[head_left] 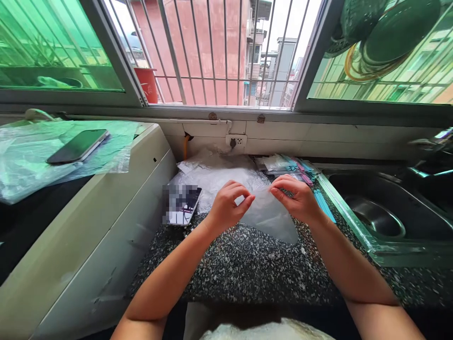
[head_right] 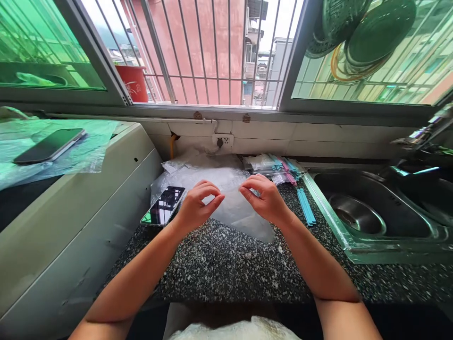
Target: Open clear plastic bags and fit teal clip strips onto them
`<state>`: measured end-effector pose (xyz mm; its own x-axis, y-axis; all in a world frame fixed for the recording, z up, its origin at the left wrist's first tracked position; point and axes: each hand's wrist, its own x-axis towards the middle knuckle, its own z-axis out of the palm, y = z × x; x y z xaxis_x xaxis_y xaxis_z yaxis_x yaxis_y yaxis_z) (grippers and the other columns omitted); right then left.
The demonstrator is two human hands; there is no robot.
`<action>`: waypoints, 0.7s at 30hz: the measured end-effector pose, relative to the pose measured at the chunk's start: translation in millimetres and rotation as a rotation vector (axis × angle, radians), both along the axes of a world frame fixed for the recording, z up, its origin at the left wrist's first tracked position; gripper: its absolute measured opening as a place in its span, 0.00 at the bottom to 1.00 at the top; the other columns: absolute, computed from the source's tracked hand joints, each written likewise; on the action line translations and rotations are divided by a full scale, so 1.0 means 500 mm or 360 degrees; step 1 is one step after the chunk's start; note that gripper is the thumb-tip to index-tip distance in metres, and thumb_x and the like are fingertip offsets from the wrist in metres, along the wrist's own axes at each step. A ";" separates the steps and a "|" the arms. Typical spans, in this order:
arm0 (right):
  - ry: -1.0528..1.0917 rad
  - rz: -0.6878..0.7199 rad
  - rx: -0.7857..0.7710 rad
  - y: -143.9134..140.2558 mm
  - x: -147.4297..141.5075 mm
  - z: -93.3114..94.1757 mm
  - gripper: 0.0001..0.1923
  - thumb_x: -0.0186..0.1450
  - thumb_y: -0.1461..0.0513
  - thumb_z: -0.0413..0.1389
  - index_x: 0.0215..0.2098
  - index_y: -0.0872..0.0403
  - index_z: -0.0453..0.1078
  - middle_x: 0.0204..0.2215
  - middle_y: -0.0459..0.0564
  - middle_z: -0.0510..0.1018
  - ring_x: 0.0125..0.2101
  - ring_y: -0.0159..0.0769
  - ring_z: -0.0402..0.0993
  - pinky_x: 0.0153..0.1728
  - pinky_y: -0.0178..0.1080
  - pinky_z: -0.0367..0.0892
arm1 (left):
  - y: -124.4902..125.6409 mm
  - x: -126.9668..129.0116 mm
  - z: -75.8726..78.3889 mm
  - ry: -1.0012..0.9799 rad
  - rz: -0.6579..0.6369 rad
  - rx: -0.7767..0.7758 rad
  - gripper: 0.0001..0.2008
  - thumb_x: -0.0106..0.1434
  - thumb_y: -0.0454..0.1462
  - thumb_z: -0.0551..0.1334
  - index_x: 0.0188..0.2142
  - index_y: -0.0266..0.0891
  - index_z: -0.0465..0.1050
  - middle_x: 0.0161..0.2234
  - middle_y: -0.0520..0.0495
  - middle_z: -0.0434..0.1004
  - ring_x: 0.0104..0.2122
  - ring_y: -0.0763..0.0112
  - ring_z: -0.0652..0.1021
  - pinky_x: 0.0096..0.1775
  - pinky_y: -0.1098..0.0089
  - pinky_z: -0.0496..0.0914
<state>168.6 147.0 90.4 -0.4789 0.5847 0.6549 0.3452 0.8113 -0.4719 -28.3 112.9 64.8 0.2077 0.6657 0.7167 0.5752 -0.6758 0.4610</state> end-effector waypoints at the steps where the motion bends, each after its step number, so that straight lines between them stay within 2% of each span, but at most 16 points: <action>1: 0.0016 -0.0013 -0.0009 0.002 0.001 0.000 0.08 0.64 0.61 0.52 0.28 0.53 0.69 0.26 0.47 0.74 0.30 0.33 0.69 0.34 0.39 0.65 | 0.001 -0.001 0.005 0.0009 0.0000 -0.0012 0.09 0.60 0.35 0.60 0.24 0.37 0.68 0.24 0.49 0.74 0.29 0.70 0.71 0.34 0.68 0.67; 5: 0.0069 -0.0037 -0.0067 0.004 0.007 -0.003 0.09 0.65 0.59 0.52 0.29 0.53 0.70 0.28 0.48 0.75 0.32 0.33 0.70 0.35 0.39 0.66 | 0.005 -0.006 0.019 0.0040 0.0004 -0.0019 0.09 0.60 0.35 0.59 0.23 0.37 0.68 0.23 0.49 0.73 0.28 0.70 0.70 0.33 0.69 0.66; 10: 0.0112 -0.0041 -0.0046 -0.004 0.007 -0.005 0.08 0.60 0.56 0.58 0.31 0.53 0.70 0.29 0.48 0.75 0.33 0.34 0.70 0.36 0.40 0.66 | 0.007 -0.005 0.026 0.0108 0.0001 0.0040 0.10 0.61 0.35 0.59 0.23 0.38 0.67 0.23 0.49 0.72 0.28 0.70 0.70 0.33 0.69 0.66; 15: 0.0111 -0.0067 0.0009 -0.014 -0.003 -0.005 0.04 0.61 0.61 0.57 0.29 0.52 0.69 0.27 0.46 0.74 0.30 0.32 0.69 0.34 0.39 0.65 | -0.001 -0.003 0.026 0.0137 -0.0066 0.0116 0.11 0.62 0.36 0.58 0.23 0.38 0.66 0.22 0.50 0.71 0.27 0.71 0.70 0.32 0.69 0.66; 21: 0.0137 -0.0038 0.0082 -0.016 0.004 0.000 0.04 0.61 0.65 0.56 0.28 0.52 0.68 0.25 0.45 0.72 0.28 0.31 0.67 0.32 0.38 0.64 | -0.011 -0.012 0.026 0.0152 -0.0099 0.0015 0.11 0.59 0.39 0.62 0.23 0.38 0.64 0.24 0.50 0.71 0.29 0.70 0.71 0.33 0.68 0.67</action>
<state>170.7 139.0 90.4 -0.4060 0.5598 0.7223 0.3246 0.8272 -0.4586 -34.5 107.6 77.6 0.3165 0.6426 0.6978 0.5729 -0.7158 0.3993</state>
